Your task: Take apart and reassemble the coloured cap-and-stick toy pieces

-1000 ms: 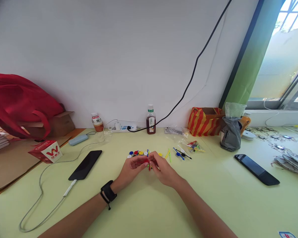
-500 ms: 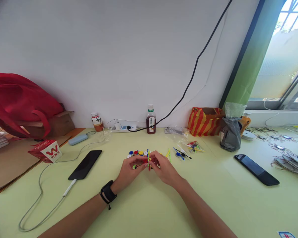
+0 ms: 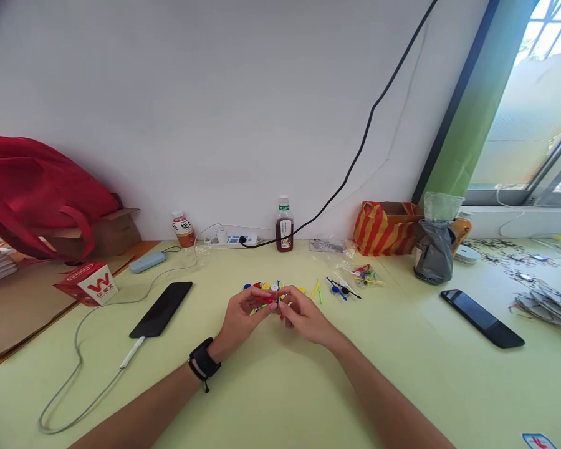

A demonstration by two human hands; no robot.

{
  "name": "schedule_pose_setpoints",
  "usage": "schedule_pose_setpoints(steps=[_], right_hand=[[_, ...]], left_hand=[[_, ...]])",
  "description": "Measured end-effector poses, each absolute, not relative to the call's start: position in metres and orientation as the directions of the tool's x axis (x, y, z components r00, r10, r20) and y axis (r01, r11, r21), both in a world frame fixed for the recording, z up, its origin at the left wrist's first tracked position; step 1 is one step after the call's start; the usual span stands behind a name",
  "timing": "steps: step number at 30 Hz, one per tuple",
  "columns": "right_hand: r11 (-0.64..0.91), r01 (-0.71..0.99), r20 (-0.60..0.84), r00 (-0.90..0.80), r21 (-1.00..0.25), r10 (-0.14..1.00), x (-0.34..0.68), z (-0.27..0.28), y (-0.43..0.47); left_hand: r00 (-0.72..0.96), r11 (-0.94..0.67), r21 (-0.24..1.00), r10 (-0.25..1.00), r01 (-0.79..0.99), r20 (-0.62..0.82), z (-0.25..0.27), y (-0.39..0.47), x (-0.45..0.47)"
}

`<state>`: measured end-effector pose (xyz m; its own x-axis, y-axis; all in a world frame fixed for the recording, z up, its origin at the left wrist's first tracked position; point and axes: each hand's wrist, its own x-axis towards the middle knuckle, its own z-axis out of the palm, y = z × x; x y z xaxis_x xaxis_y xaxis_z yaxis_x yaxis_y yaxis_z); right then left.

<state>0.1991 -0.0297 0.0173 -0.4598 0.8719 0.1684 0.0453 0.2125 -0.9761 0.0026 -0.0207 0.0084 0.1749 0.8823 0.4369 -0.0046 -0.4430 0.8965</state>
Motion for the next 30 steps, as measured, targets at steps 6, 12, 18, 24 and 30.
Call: schedule_pose_setpoints(steps=[6, 12, 18, 24, 30], right_hand=[[0.217, -0.039, 0.217, -0.350, -0.975, 0.911, 0.205, 0.027, -0.026], [0.241, -0.042, 0.240, -0.346, -0.970, 0.907, 0.206, 0.028, -0.026], [0.248, -0.017, 0.238, -0.344, -0.969, 0.908, 0.206, 0.026, -0.025], [0.230, -0.019, 0.224, -0.321, -0.973, 0.920, 0.208, 0.029, -0.026], [0.307, 0.079, 0.286, -0.203, -0.949, 0.937, 0.210, 0.018, -0.019]], left_hand=[[0.215, -0.527, 0.843, 0.841, 0.113, 0.497, 0.006, -0.022, 0.001], [0.225, -0.515, 0.844, 0.849, 0.149, 0.478, 0.007, -0.022, 0.000], [0.319, -0.437, 0.892, 0.867, 0.114, 0.383, 0.008, -0.026, 0.003], [0.404, -0.321, 0.943, 0.854, -0.087, 0.328, 0.014, -0.030, 0.005], [0.404, -0.201, 0.972, 0.884, -0.121, 0.234, 0.012, -0.024, 0.004]])
